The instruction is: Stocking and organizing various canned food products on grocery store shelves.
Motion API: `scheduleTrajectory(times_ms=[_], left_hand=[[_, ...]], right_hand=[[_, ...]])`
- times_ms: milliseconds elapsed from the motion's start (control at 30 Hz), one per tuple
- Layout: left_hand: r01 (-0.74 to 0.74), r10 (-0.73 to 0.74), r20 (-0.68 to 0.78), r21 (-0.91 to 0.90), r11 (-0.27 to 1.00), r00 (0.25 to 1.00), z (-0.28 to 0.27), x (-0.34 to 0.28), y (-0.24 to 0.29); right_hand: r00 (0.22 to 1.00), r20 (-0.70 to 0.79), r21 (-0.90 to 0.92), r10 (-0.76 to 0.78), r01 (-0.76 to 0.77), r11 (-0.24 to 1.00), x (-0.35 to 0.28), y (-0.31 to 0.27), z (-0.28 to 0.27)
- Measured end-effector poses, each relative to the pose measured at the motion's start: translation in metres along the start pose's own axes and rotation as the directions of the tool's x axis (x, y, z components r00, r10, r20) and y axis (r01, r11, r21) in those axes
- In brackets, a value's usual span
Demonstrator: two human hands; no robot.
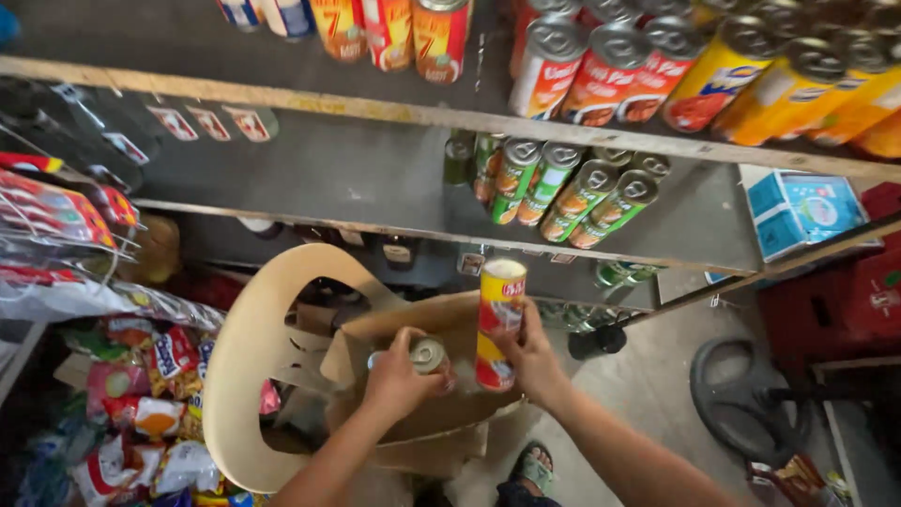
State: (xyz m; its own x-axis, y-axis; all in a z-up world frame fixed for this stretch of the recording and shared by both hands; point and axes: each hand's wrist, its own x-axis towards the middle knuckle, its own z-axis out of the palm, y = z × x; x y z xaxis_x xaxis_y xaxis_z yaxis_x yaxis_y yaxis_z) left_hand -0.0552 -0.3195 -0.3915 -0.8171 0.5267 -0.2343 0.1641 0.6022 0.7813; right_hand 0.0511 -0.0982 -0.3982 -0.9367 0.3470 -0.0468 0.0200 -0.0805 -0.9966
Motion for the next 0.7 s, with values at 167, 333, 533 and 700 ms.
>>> scheduleTrajectory(times_ms=[167, 333, 533, 700], left_hand=[[0.224, -0.224, -0.009, 0.013, 0.975, 0.975, 0.050, 0.005, -0.073], [0.281, -0.273, -0.098, 0.080, 0.956, 0.957, 0.091, 0.007, -0.151], [0.311, -0.289, -0.170, 0.126, 0.942, 0.942, 0.123, 0.026, -0.223], [0.535, -0.509, -0.166, 0.208, 0.819, 0.844, 0.131, 0.043, -0.240]], right_hand=[[0.982, -0.004, -0.026, 0.190, -0.190, 0.982, -0.004, 0.062, 0.013], [0.965, -0.074, -0.078, 0.253, -0.258, 0.963, -0.002, 0.164, 0.027], [0.960, -0.112, 0.018, 0.257, -0.257, 0.966, -0.003, 0.230, 0.053], [0.927, -0.186, 0.010, 0.324, -0.328, 0.944, -0.005, 0.270, 0.062]])
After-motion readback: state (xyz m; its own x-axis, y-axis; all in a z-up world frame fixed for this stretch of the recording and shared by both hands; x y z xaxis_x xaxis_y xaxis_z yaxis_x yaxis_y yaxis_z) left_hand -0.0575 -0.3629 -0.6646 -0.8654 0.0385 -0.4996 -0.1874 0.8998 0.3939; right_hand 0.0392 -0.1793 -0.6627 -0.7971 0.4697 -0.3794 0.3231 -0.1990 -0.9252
